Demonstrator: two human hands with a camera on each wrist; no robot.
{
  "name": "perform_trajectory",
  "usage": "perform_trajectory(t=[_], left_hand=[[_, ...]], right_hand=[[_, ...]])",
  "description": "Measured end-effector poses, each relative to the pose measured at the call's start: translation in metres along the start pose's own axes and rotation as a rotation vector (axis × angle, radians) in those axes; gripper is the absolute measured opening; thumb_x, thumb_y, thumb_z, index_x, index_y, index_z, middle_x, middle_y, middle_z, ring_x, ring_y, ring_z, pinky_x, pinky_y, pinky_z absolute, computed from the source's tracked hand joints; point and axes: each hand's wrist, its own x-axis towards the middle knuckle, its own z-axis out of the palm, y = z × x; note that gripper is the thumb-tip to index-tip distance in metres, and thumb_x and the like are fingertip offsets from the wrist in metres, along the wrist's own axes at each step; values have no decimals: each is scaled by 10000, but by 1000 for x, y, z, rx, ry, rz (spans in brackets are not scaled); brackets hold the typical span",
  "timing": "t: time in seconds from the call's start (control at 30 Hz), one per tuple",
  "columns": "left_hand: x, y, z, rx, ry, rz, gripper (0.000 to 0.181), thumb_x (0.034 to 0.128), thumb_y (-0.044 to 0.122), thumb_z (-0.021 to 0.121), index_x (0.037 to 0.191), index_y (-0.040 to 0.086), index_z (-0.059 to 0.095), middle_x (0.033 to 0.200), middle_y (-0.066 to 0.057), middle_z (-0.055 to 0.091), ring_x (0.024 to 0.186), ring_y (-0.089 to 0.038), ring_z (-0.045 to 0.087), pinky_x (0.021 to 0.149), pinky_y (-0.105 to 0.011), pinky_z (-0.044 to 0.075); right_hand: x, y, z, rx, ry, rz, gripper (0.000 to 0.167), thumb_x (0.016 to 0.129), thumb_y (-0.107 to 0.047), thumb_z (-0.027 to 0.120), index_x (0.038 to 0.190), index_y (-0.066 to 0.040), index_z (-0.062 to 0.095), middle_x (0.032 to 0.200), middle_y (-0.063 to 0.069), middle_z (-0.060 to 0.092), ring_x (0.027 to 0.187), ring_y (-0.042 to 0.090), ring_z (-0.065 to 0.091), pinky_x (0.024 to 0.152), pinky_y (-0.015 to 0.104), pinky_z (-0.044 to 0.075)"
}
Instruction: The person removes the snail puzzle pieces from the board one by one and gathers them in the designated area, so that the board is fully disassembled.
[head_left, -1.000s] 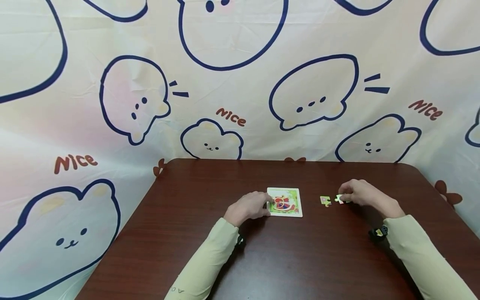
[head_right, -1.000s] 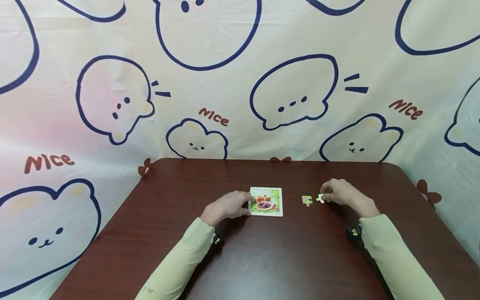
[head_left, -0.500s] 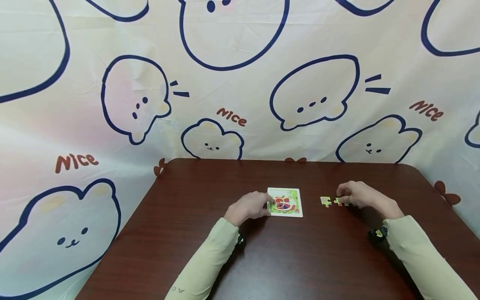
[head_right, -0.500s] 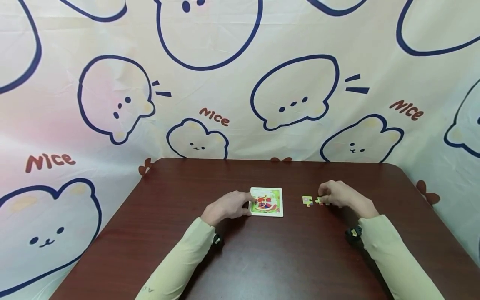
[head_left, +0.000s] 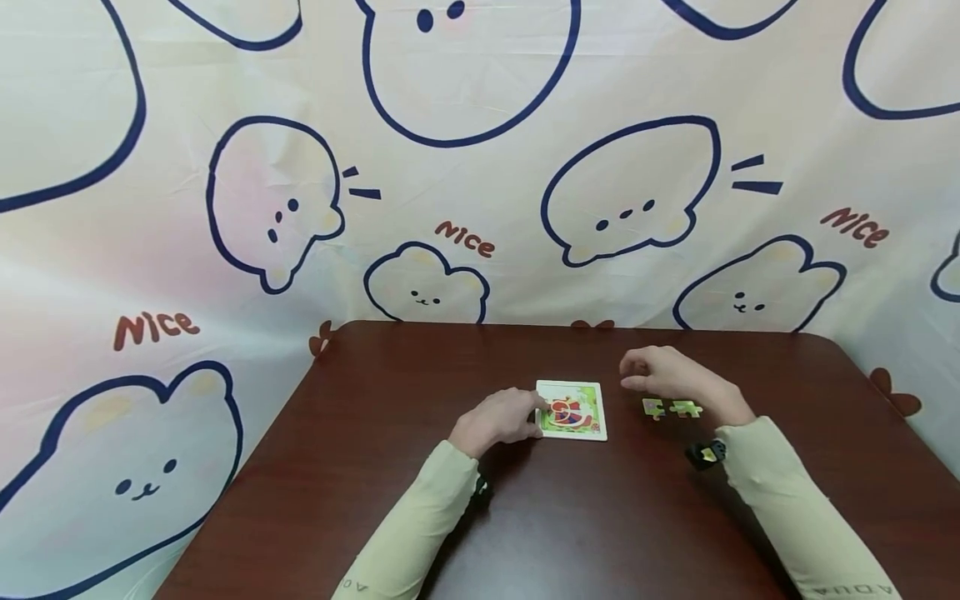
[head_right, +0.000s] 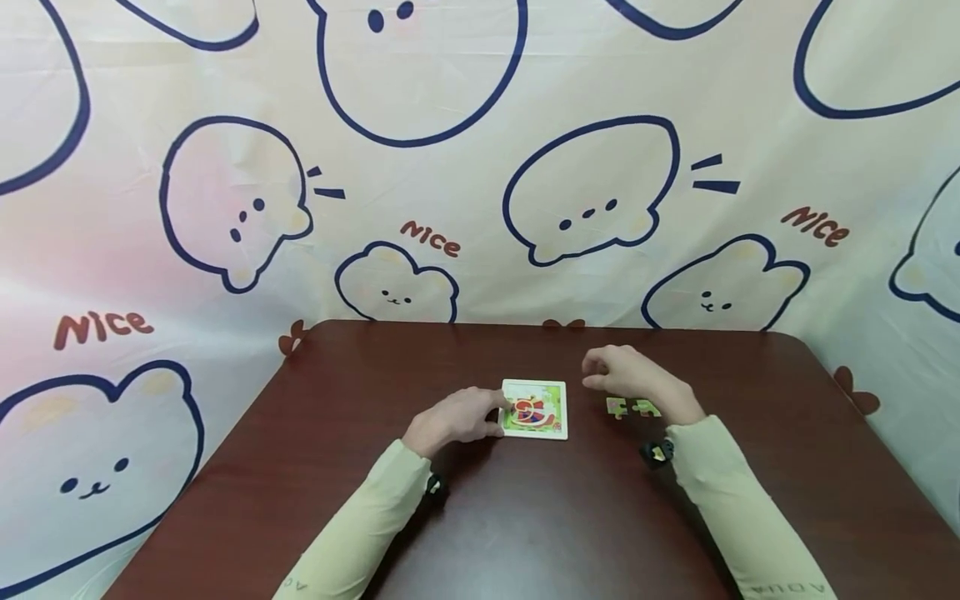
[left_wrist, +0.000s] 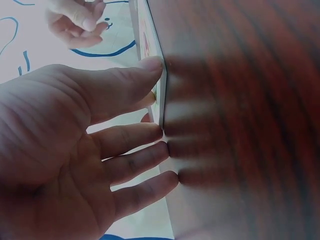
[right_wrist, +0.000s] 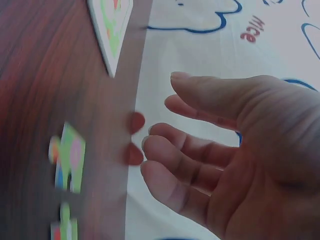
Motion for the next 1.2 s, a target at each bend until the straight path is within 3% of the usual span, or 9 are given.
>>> perform_trajectory(t=[0.33,0.63,0.83,1.2], left_hand=[[0,0,0,1,-8,3,420,896,308,722,1291,189,643,1014,14,668,709,-131,487,620,-246,380],[1,0,-2,5,-20,-13,413,900,324,715,1290,209,642,1047,20,672,754,-132,513,666,-248,410],[2,-1,-2,14,-21,-12,415,903,320,712,1292,195,641,884,36,625,681,-133,475,616,-252,377],[3,-1,0,4,-27,-7,422,902,326,712,1296,196,637,908,29,638,693,-133,484,625,-253,386]], right_hand=[[22,-19,23,24,-82,21,248,913,-262,694,1121,-132,657,929,52,654,741,181,565,631,308,481],[29,-22,35,27,-121,28,317,895,-241,720,1180,-126,642,902,74,621,679,182,538,576,300,461],[31,-24,38,9,-122,20,379,875,-252,746,1209,-116,629,930,75,618,704,178,530,592,294,455],[31,-29,44,-18,-120,14,455,852,-292,770,1216,-78,600,910,62,591,731,176,522,618,293,445]])
